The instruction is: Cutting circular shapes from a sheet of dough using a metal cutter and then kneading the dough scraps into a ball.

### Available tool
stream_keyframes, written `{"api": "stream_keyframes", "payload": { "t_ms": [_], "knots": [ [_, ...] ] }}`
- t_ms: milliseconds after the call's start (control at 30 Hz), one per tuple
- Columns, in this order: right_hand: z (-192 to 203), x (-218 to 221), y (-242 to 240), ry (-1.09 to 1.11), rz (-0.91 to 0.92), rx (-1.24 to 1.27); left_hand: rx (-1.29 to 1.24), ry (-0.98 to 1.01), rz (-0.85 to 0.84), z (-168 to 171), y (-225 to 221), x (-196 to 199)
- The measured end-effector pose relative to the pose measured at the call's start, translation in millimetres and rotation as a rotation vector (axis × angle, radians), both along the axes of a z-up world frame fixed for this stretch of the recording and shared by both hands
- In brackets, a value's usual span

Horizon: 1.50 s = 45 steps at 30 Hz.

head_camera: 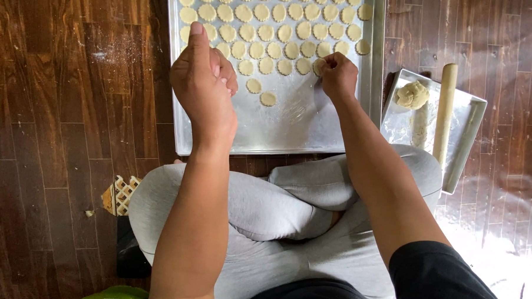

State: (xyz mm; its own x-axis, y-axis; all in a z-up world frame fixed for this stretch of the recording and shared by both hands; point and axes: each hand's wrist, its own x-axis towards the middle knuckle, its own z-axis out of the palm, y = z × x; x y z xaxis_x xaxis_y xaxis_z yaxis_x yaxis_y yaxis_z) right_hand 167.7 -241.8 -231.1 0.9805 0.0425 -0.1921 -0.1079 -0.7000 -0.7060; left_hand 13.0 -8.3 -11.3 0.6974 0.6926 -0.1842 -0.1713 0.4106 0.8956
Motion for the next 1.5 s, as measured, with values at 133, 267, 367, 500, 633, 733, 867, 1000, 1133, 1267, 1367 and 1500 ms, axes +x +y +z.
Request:
{"api": "stream_keyframes", "payload": {
  "t_ms": [133, 267, 367, 500, 633, 733, 867, 1000, 1133, 1267, 1367, 1500],
  "knots": [
    [9, -2, 3, 0.016, -0.030, -0.123, -0.009, 0.009, 0.006, -1, 2, 0],
    [8, -6, 4, -0.130, -0.071, -0.242, -0.024, -0.018, 0.005, -1, 2, -1],
    [8, -14, 12, -0.275, 0.023, -0.210, -0.021, -0.028, 0.006, 0, 3, -1],
    [38, -56, 51, 0.015, 0.366, -0.230, 0.011, -0.034, 0.003, 2, 3, -2],
    [9, -89, 69, -0.227, 0.573, -0.300, -0.019, -0.036, 0.015, 1, 3, -3],
    [4, -95, 72, -0.484, 0.548, -0.291, -0.032, -0.027, 0.020, 1, 2, -2],
    [5, -97, 74, -0.370, 0.508, -0.220, -0.019, -0.044, 0.006, 2, 0, -1],
    [-10, -96, 77, -0.150, 0.486, -0.230, -0.004, -0.011, 0.002, 1, -2, -1],
    [-6, -99, 79, -0.348, 0.523, -0.211, 0.014, -0.017, 0.004, -5, -1, 1],
    [3, -94, 74, -0.230, 0.533, -0.152, 0.005, -0.021, 0.003, -5, 0, 1],
    [17, -78, 68, -0.070, 0.482, -0.087, 0.003, -0.010, 0.000, -2, 2, -1],
    [9, -30, 27, -0.082, 0.269, -0.045, 0.002, 0.003, -0.001, -1, 1, -2]
  ]
}}
